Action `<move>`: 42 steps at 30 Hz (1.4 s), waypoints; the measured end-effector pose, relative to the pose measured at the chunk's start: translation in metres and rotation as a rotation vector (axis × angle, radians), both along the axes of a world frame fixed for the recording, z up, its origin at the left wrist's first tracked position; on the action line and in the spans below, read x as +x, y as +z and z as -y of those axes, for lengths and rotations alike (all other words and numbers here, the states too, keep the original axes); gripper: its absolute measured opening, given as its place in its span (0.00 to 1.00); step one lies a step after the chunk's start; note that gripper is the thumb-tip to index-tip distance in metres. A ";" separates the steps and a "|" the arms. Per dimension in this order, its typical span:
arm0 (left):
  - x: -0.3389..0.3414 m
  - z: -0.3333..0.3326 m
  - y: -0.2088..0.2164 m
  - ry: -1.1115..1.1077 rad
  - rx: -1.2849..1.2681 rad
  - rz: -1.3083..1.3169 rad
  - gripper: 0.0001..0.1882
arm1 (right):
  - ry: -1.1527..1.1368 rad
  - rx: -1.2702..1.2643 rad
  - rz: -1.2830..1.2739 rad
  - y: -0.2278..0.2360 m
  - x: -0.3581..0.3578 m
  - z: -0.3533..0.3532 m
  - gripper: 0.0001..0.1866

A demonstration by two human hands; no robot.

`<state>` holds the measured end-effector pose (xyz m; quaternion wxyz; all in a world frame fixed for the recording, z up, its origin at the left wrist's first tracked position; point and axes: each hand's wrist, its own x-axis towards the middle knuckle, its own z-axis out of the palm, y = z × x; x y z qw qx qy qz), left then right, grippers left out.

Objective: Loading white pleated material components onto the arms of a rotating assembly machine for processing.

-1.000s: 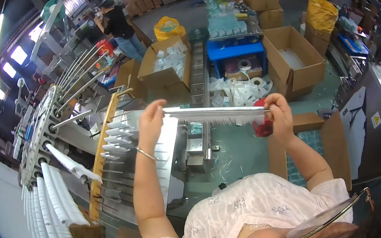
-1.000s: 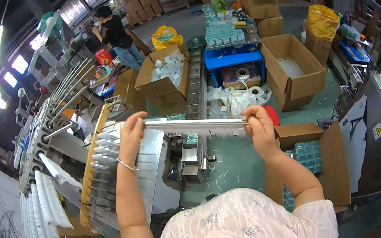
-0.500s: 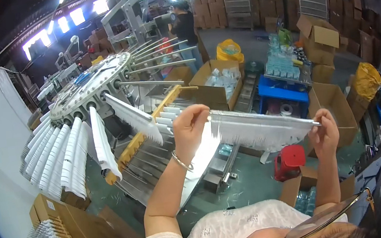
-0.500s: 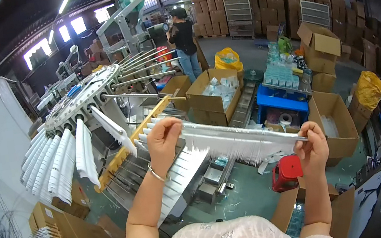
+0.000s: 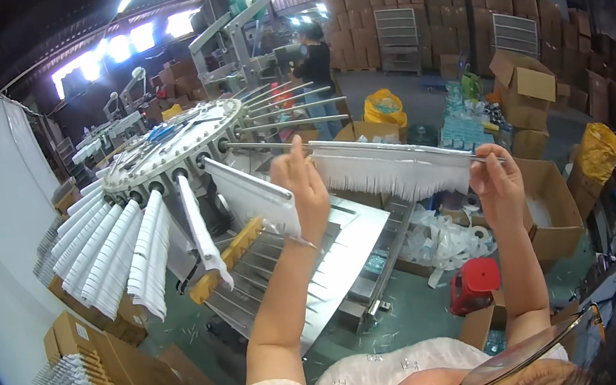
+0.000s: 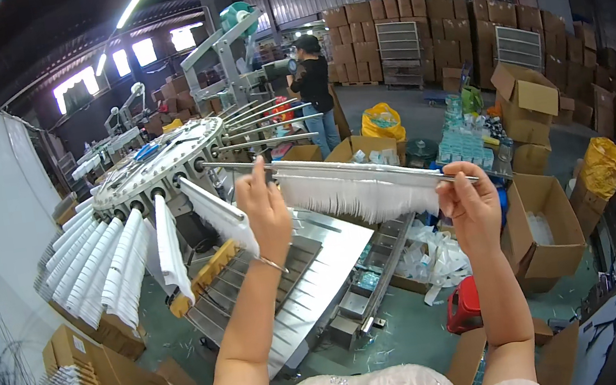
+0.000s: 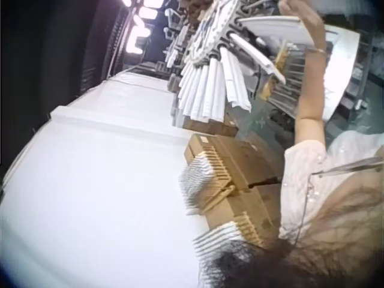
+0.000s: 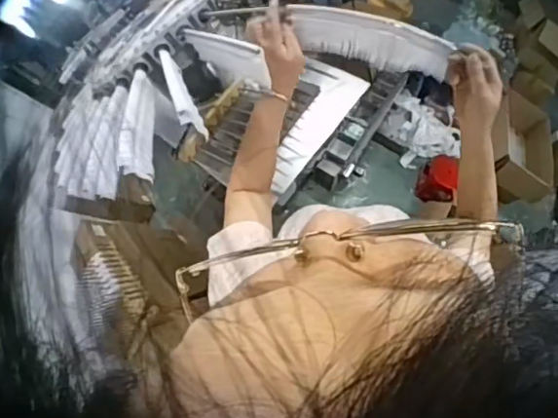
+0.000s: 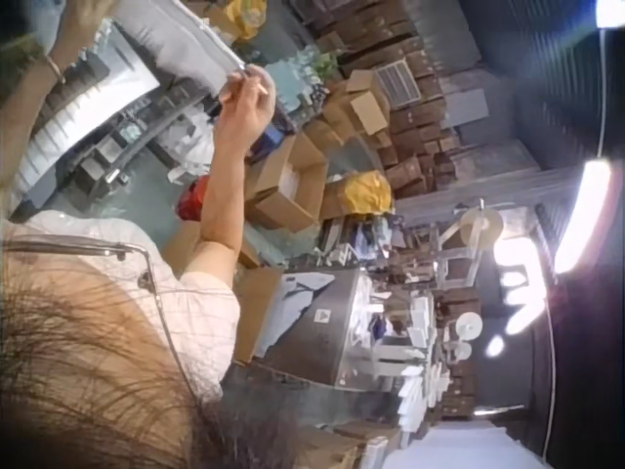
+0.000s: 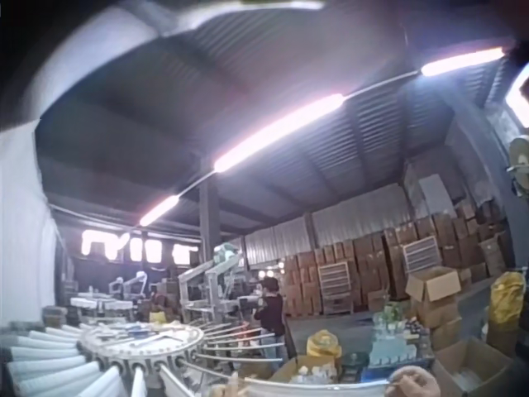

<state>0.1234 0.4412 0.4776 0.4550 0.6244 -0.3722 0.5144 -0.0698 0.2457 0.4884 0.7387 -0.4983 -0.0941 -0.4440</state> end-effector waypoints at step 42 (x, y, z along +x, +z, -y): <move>-0.090 -0.178 -0.180 -0.370 0.536 -0.465 0.07 | 0.112 -0.184 0.146 -0.005 0.131 -0.070 0.11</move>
